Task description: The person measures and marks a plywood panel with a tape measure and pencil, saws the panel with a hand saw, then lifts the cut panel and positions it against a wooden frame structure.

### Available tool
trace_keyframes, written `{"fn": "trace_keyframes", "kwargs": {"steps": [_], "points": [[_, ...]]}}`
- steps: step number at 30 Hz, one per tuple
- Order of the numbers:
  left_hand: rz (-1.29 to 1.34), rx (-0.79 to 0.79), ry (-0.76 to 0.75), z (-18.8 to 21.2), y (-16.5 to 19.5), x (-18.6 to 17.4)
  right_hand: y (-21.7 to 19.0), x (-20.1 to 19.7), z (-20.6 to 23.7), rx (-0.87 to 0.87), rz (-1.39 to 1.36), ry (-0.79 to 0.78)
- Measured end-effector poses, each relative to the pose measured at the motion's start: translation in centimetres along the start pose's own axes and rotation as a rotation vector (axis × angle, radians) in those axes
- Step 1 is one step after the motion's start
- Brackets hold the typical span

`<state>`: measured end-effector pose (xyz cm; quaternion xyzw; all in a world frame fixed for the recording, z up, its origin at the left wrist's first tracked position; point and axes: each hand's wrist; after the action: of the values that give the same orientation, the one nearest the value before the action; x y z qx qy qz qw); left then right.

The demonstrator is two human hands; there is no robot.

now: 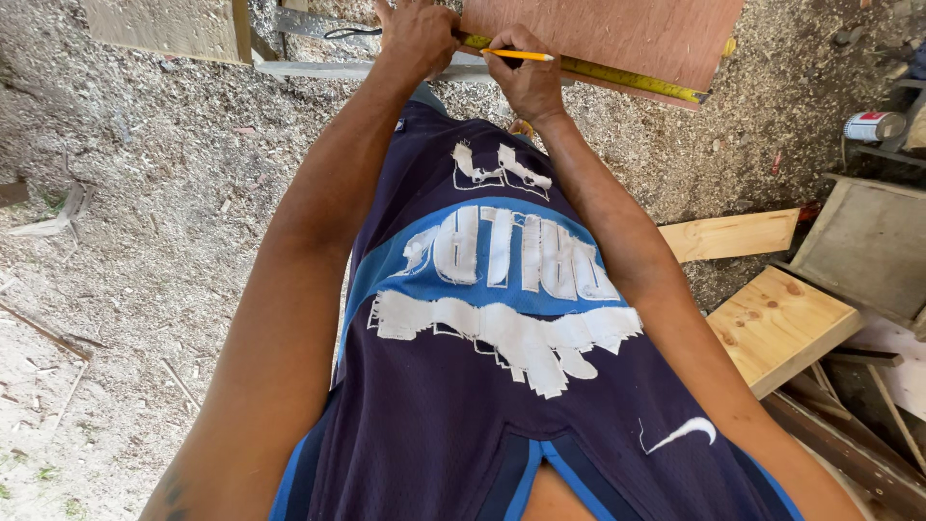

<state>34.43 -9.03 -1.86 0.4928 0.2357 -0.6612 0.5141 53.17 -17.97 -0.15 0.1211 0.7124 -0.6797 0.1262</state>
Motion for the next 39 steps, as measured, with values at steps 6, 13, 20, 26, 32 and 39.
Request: {"fn": "trace_keyframes", "kwargs": {"steps": [6,13,20,26,32,39], "points": [[-0.036,0.026,0.100,-0.1,-0.2,-0.2,-0.4,-0.5,0.2,0.021,0.017,0.054],[-0.007,-0.008,-0.044,0.0,-0.3,-0.4,-0.3,-0.6,0.6,0.000,0.021,0.059],[-0.006,0.017,0.030,0.2,-0.5,-0.3,0.1,-0.4,0.6,-0.030,0.040,0.051],[-0.030,0.033,0.087,0.4,-0.5,0.3,0.1,0.1,0.6,-0.065,0.014,0.014],[-0.036,0.072,0.126,0.3,-0.8,0.9,-0.1,0.4,0.7,-0.037,0.011,0.048],[-0.003,0.071,0.150,0.0,-0.8,1.6,0.3,0.1,1.0,-0.012,0.013,0.034]]}}
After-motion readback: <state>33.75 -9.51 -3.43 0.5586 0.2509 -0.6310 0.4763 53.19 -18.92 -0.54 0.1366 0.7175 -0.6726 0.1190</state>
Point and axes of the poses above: each hand's wrist, its own z-axis away from the middle knuckle, its own x-axis out of the palm, y = z × x, and after that the axes turned 10 degrees about -z, right-handed
